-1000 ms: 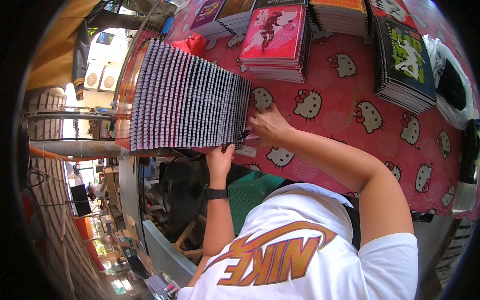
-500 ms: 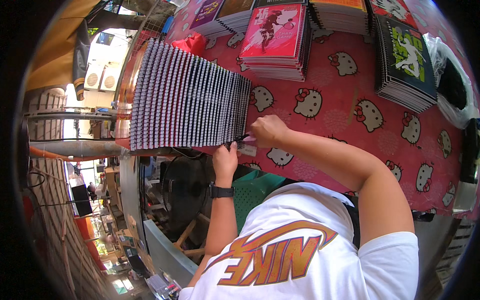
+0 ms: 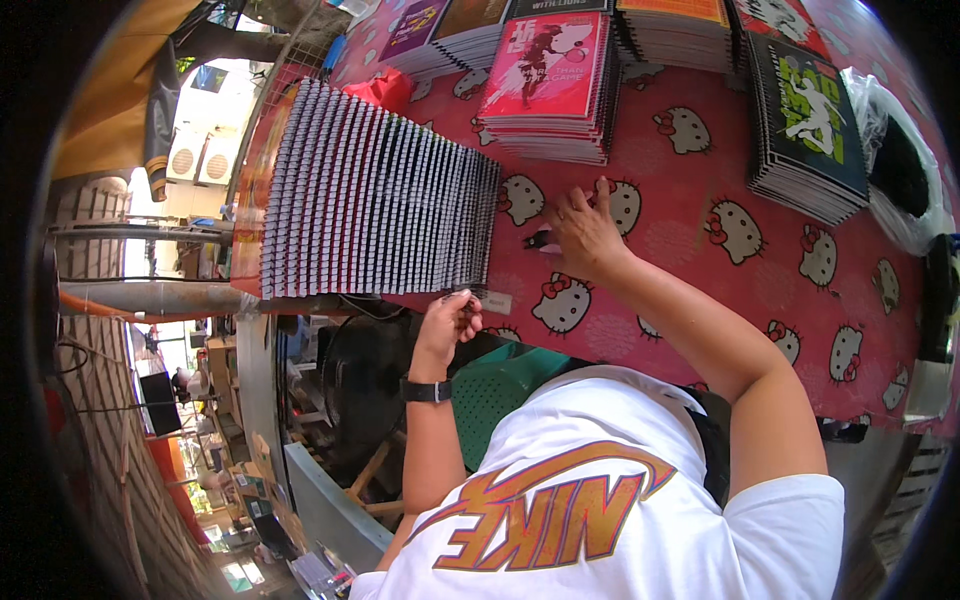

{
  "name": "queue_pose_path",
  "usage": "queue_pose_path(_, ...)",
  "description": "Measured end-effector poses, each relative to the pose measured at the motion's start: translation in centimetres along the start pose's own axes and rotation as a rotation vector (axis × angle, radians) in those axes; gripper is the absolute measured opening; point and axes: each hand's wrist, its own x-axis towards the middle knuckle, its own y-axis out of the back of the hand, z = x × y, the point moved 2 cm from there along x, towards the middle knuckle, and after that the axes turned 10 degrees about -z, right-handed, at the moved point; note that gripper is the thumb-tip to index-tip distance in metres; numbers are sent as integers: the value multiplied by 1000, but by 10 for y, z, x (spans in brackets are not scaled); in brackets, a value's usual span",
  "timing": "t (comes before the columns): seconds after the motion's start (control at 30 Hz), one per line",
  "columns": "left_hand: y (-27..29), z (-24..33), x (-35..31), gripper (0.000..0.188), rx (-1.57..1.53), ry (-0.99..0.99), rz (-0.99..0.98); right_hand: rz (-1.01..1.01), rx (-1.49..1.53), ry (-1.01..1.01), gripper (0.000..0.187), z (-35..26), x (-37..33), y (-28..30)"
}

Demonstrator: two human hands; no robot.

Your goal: The person uses pink shears to trim the ends of spiral bindings on stacks of notebooks. The person handles several stacks of different notebook types one by one on a table.

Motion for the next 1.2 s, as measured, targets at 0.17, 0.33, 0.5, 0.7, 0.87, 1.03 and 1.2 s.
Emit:
queue_pose_path(0.17, -12, 17, -18, 32, 193, -144, 125, 13, 454, 64, 48, -27, -18, 6)
queue_pose_path(0.33, -81, 53, -19, 30, 896, -423, 183, -614, 2020, -367, 54, -38, -33, -16)
queue_pose_path(0.5, -128, 72, -9, 37, 1149, -441, 94, -539, 2509, -390, 50, -21, -60, -20)
queue_pose_path(0.7, -157, 75, 3, 8, 1174, -751, 184, -416, 2584, -509, 29, -2, -85, 11)
queue_pose_path(0.87, -165, 96, -1, 7, 764, -874, 148, 17, 2147, -546, 19, 47, -101, 73)
queue_pose_path(1.03, -119, 74, -10, 10, 619, -793, 111, 1134, 1019, -496, 27, 205, -166, 244)
queue_pose_path(1.2, -94, 45, -15, 7, 604, -664, 196, 789, -323, -1155, 36, 369, -242, 289)
